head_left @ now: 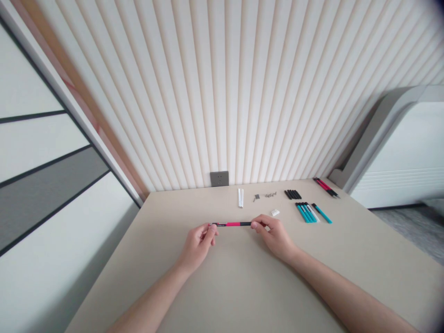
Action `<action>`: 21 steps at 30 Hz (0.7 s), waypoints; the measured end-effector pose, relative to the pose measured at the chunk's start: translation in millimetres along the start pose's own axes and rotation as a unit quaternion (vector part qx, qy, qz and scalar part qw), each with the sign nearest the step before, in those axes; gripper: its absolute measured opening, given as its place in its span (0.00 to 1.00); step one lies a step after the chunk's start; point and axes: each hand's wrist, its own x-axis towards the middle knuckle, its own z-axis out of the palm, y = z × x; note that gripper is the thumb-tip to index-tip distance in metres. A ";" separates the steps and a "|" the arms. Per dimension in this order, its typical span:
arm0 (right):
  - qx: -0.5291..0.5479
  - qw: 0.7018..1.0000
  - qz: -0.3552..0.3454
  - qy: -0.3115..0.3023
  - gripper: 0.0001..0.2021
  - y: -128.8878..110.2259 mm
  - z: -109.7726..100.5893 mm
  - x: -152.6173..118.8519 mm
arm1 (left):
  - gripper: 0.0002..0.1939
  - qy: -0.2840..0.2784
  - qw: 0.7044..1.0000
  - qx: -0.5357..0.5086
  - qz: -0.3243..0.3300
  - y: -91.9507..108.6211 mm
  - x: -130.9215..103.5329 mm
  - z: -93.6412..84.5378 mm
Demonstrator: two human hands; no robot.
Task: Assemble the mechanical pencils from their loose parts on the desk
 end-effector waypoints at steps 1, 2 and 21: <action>0.000 1.000 0.001 0.001 0.12 0.6 0.3 -0.1 | 0.23 -0.001 1.000 -0.011 -0.001 0.6 -0.3 0.2; 0.001 1.000 0.001 0.001 0.11 1.4 0.6 -0.3 | 0.22 -0.002 1.000 -0.023 -0.003 1.4 -0.5 0.3; 0.036 0.993 0.016 -0.108 0.29 -2.7 -0.9 -3.2 | 0.17 -0.021 0.997 -0.001 0.077 5.2 -3.3 -4.1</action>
